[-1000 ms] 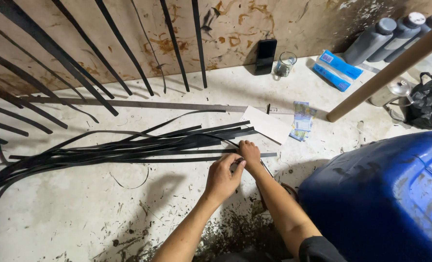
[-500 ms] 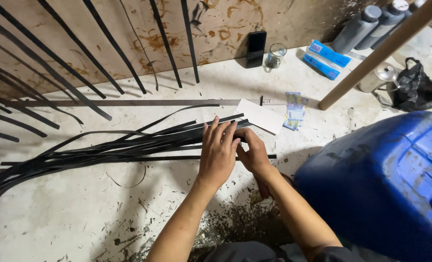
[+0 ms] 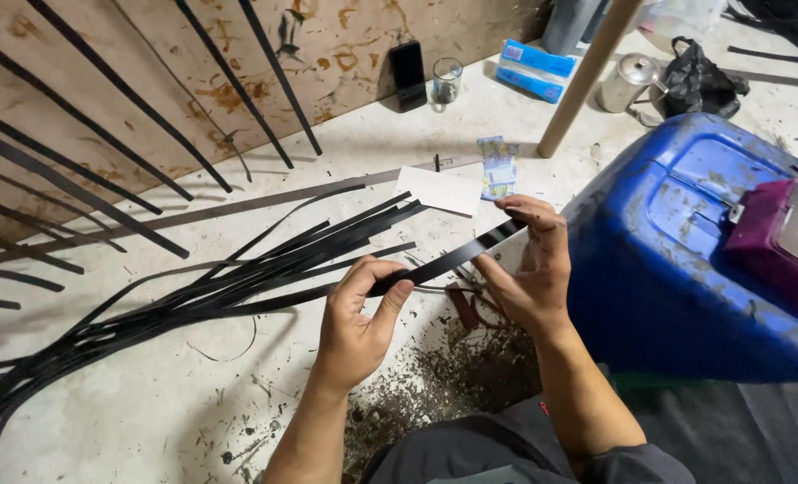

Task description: The person applies a finish to long leather strips by pulling them through a dye applicator machine and then hangs them on a wire using clothespins to dry.

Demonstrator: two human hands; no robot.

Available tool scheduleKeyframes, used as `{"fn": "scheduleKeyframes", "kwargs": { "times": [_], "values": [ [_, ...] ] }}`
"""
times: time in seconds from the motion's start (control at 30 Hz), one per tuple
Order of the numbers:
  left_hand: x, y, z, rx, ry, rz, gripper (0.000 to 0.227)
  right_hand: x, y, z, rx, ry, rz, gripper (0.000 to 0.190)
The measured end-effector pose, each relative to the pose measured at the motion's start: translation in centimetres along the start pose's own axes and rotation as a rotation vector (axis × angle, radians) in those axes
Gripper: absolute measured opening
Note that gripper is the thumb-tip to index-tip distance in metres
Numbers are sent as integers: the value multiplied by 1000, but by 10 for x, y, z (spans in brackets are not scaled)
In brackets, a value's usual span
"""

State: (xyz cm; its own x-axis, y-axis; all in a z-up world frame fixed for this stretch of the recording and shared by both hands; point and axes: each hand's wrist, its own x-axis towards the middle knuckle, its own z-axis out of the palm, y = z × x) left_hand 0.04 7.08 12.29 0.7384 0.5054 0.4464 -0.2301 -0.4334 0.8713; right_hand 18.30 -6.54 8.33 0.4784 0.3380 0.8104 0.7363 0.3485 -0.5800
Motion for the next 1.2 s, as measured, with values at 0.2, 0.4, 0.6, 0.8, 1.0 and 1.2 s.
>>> {"fn": "scheduleKeyframes", "kwargs": {
  "times": [0.2, 0.4, 0.6, 0.8, 1.0, 1.2],
  "values": [
    [-21, 8, -4, -99, -141, -157, 14, -10, -30, -16, 44, 134, 166, 69],
    [-24, 0, -3, -14, -360, -276, 17, -12, -49, -16, 82, 255, 170, 87],
    [-29, -5, -2, 31, -392, -445, 23, -10, -69, -26, 306, 207, 280, 64],
    [-30, -1, 2, 42, -370, -436, 15, -13, -72, -29, 483, 283, 392, 76],
    [-22, 13, 30, -14, -357, -215, 11, -20, -73, -23, 495, 90, 437, 41],
    [-5, 47, 59, -139, -137, -45, 3, -13, -96, -16, 315, 0, 405, 40]
  ]
}}
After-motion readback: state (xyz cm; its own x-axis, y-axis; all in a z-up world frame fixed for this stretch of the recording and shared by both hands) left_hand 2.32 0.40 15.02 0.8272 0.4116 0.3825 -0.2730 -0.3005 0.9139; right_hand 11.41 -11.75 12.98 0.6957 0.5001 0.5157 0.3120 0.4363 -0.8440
